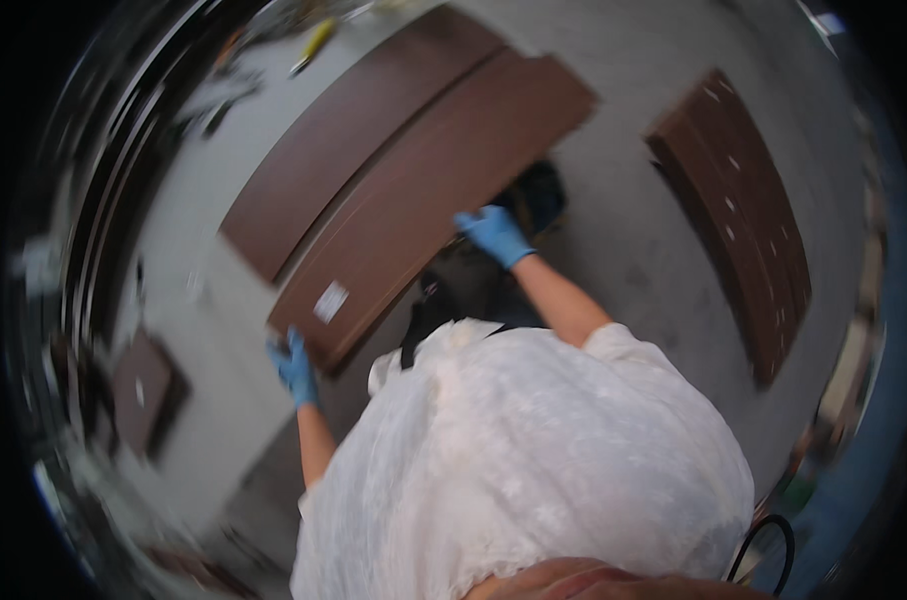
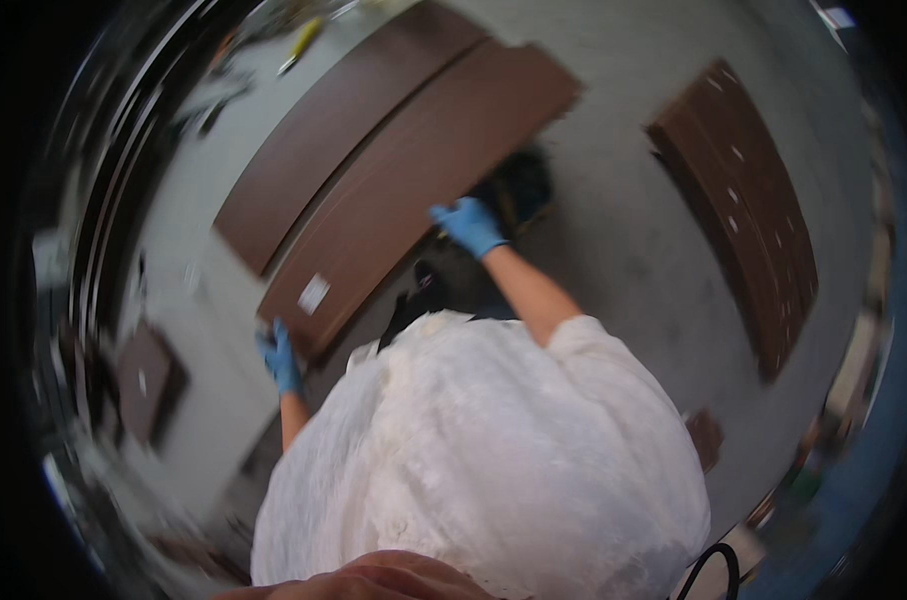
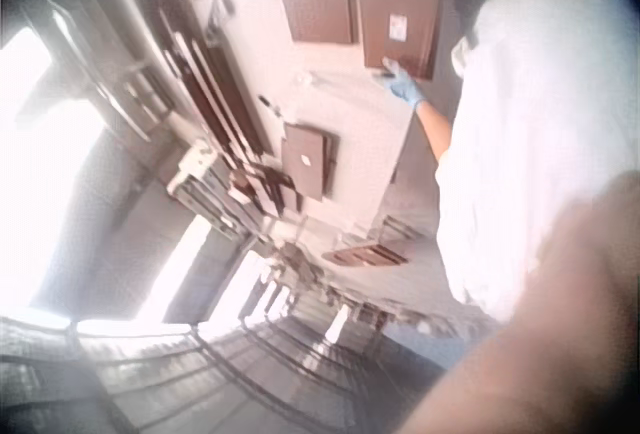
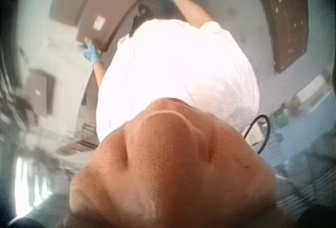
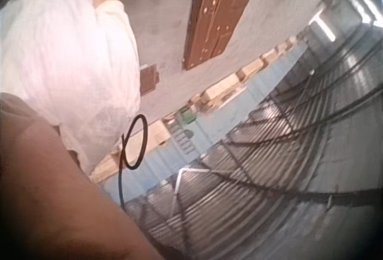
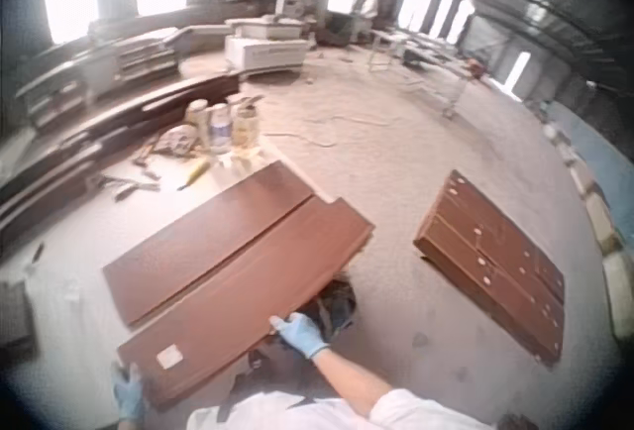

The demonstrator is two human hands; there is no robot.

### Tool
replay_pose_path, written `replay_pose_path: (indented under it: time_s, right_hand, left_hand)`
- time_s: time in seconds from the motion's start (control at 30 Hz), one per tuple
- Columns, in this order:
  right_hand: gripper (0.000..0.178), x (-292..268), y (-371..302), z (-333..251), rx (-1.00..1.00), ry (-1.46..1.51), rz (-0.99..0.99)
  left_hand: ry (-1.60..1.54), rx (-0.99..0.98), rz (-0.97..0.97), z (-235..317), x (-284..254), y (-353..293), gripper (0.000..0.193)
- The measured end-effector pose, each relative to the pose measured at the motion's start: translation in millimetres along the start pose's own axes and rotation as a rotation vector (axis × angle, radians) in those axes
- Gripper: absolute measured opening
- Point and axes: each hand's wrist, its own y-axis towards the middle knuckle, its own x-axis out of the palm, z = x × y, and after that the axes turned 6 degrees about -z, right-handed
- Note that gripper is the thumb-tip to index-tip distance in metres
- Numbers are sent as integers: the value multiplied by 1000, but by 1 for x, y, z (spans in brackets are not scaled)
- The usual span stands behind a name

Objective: The person wipes several brown wooden panels with a cloth, then stacks them on the floor. The person uses a cloth to clean the surfaces and arranges the panels into a neat pile.

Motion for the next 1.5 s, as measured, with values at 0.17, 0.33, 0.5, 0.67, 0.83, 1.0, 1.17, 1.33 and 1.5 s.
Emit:
replay_pose_path:
  time_s: [0.17,0.33,0.5,0.67,0.83,1.0,1.17,1.33,1.5]
  right_hand:
    - [74,38,53,-37,238,-175,76]
    - [71,50,89,-40,428,644,47]
    - [66,74,99,-35,401,676,70]
    - [63,75,89,-41,420,899,19]
    - [55,43,64,-32,448,1070,75]
    - [50,15,26,1,416,947,140]
    - [54,-4,-2,13,419,815,107]
    - [39,-21,-18,11,38,920,83]
    - [49,-29,-31,29,267,1203,-18]
  left_hand:
    - [337,163,-9,3,-19,51,80]
    - [116,-63,-86,21,-18,89,68]
    - [164,-254,-11,32,-28,73,66]
    - [-40,-314,-56,40,-33,66,62]
    - [27,-263,-222,29,-10,59,46]
    - [16,-163,-124,12,15,15,40]
    - [-67,-318,-64,32,11,-23,51]
    - [-105,-372,-6,43,11,-46,61]
    - [-238,-359,-3,32,30,-64,61]
